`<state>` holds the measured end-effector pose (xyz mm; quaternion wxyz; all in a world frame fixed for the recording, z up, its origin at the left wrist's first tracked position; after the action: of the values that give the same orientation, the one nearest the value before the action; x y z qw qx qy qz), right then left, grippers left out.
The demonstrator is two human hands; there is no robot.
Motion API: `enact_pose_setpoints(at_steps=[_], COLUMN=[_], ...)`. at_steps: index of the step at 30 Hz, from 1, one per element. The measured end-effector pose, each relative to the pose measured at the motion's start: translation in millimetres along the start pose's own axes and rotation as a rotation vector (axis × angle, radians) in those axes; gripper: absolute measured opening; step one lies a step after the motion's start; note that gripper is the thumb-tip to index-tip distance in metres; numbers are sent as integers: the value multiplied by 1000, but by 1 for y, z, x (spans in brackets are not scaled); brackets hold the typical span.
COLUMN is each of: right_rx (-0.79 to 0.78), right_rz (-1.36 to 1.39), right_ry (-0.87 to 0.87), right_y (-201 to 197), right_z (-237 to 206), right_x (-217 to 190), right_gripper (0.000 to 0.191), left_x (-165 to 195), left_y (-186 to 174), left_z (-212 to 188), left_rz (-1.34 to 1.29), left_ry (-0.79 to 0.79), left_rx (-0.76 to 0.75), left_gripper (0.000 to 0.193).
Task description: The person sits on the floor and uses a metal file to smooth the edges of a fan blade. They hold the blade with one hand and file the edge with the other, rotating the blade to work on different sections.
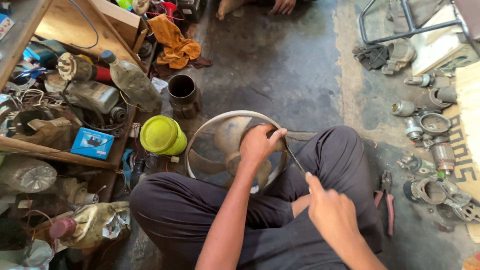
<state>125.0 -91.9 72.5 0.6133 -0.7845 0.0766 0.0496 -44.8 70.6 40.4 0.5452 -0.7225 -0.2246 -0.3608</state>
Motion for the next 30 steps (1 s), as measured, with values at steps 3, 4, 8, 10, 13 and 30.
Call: enact_pose_setpoints(at_steps=[3,4,8,10,13,30], right_rx=[129,144,50,24,-23,5], right_rz=[100,131,94,78,71,-7], right_ry=[-85,-119,-97,-64,-44,-34], right_y=[-7,-6,2,4,1,12], right_z=[29,35,31,17,-6,-16], right_x=[-5,-6,-1,2,1,7], right_gripper=[30,29,35,37,44,52], left_x=[4,3,0,0,-2,-5], left_y=[0,-1,-4,-5,-6,-6], left_z=[-3,-2,-1,-1,0,4], left_rz=[14,9,-58,-49,3,-26], left_ry=[151,125,100,96,35,-49], left_rx=[84,68,48,52,45,14], left_gripper=[43,44,47,46,44,45])
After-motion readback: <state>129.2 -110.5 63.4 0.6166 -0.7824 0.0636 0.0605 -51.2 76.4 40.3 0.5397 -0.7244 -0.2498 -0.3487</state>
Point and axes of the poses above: each hand's wrist, its own z-axis towards the middle knuckle, its own y-axis out of the palm, x = y × z, the point moved 3 cm from there along z, towards the middle knuckle, and after that the axes turned 11 degrees about -x, right-handed, at the moved point
